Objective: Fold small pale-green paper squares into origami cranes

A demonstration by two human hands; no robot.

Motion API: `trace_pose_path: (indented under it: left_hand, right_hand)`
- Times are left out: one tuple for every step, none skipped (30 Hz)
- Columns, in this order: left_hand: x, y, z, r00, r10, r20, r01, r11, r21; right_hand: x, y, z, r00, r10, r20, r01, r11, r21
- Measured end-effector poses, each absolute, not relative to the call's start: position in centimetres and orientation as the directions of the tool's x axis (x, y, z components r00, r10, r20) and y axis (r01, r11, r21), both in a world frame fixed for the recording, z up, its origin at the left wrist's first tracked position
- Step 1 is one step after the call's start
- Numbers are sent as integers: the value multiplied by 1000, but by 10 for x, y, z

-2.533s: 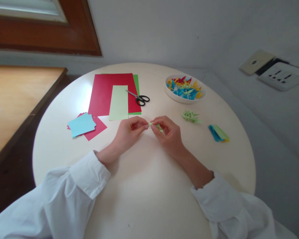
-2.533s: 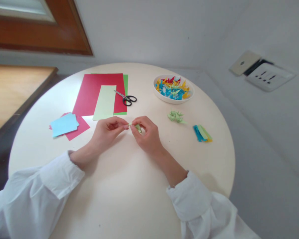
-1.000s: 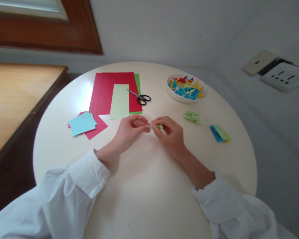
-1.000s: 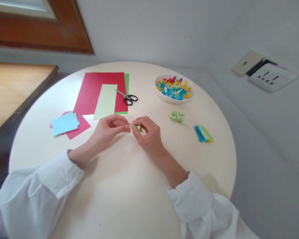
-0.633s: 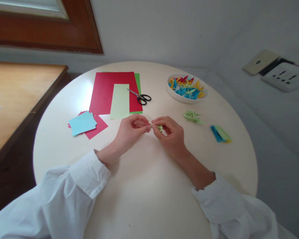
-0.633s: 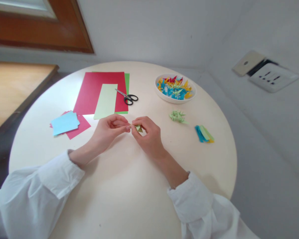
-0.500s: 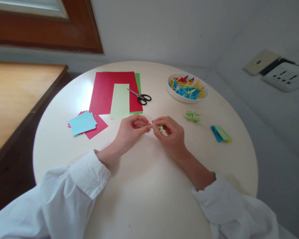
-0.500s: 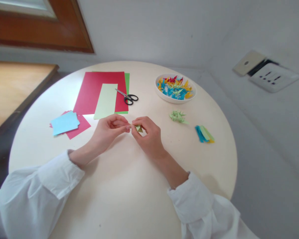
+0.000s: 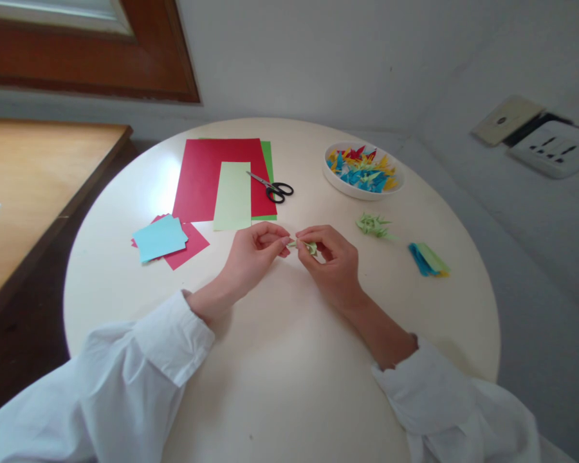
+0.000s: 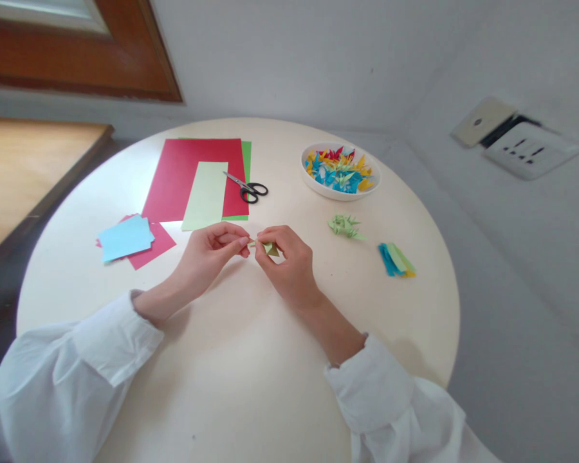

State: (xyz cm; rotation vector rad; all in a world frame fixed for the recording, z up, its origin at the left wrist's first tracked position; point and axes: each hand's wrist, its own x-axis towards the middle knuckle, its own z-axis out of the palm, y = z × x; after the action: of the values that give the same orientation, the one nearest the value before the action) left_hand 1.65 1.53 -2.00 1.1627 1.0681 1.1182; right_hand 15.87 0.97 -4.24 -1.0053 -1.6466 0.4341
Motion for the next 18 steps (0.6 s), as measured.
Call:
trace_pose_path:
  left_hand:
    - [17,15,-20,139,990,-36,-95,49,994]
    - [17,15,-20,145,989,-24,-101,39,994]
    - [17,15,-19,151,989,-11,-106,27,994]
    - [17,14,-19,156,988,4,-106,13,994]
    - [18,14,-19,158,987,20,-100,-5,995]
    - [18,14,-19,157,987,37,-89,-23,996]
    - [18,14,-20,154,987,53,-72,-42,997]
    - [18,14,-20,150,986,68,-53,-60,997]
    - [17,14,-21,145,986,83,-36,-78,996]
    - [17,14,-22,141,985,98,-20,-96,995]
    - [17,14,-23,138,984,113,-8,-113,994]
    - [16,14,-24,135,982,130,4,-131,991]
    - [16,14,-25,132,980,145,17,-149,989]
    - [15,15,-27,130,978,161,31,-167,986]
    - [15,15,-28,128,976,177,46,-184,982]
    - [15,15,-29,126,974,191,63,-200,978]
    - [14,15,-30,123,971,203,79,-214,974]
    - [14,15,-31,121,970,213,91,-224,970]
  right_hand:
    - [159,10,-43,-33,788,615,388,577,-718]
    - [159,10,-43,-32,783,621,387,583,-714]
    - [158,10,-43,-32,778,627,387,588,-710]
    - [158,10,-43,-33,775,631,389,591,-706]
    - [158,10,-42,-33,773,633,393,593,-703]
    - [157,10,-42,-32,772,635,397,593,-701]
    - [157,9,-42,-32,773,634,400,591,-700]
    - [156,9,-41,-30,774,632,401,589,-702]
    - [156,9,-41,-29,777,629,398,586,-706]
    - [156,9,-41,-28,782,623,392,582,-712]
    - [155,8,-41,-27,786,618,385,578,-719]
    - [155,8,-41,-24,790,612,377,574,-727]
    - [155,8,-41,-20,795,606,370,569,-734]
    - [155,8,-41,-14,799,601,365,564,-741]
    - [155,8,-42,-9,803,596,360,559,-747]
    - [154,7,-41,-5,805,593,357,555,-751]
    - [154,7,-41,-1,807,591,355,553,-754]
    - [154,7,-41,1,808,589,352,551,-757]
